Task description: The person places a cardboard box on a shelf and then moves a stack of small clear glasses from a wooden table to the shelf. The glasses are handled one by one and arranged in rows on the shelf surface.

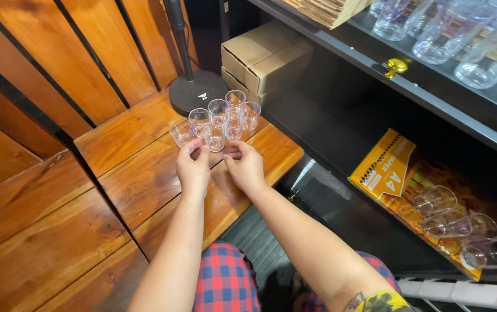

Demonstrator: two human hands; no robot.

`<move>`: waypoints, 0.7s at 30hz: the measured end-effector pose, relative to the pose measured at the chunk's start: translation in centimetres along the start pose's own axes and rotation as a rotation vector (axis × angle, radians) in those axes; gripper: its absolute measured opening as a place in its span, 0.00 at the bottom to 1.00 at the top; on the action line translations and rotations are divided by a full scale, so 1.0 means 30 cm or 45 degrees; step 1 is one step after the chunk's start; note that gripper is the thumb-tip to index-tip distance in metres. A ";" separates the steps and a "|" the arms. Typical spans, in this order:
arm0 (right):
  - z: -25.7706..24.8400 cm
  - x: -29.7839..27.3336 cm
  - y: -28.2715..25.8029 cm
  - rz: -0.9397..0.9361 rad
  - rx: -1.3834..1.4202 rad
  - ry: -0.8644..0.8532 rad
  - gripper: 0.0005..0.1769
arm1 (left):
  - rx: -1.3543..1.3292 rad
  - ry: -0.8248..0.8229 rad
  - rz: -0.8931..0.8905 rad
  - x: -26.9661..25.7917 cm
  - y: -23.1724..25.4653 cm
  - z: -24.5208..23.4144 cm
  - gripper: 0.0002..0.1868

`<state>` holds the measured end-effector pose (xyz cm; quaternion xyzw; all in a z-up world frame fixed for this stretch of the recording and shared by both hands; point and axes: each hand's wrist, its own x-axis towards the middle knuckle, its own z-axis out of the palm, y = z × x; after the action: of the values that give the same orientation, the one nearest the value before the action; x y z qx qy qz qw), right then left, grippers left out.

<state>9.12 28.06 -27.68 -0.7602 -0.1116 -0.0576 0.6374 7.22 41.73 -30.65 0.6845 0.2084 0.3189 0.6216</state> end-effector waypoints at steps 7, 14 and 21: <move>0.041 0.006 -0.051 0.001 -0.105 -0.050 0.30 | -0.158 -0.138 -0.087 0.004 0.001 0.014 0.29; 0.062 0.007 -0.038 0.108 -0.043 -0.033 0.33 | -0.137 -0.157 -0.172 0.006 -0.016 0.027 0.29; 0.053 -0.021 -0.002 0.114 0.013 0.024 0.30 | -0.192 -0.211 -0.166 -0.036 -0.030 0.006 0.40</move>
<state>8.42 29.58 -28.04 -0.7607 -0.0720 -0.0356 0.6442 6.68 41.01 -31.73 0.6449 0.1759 0.2348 0.7057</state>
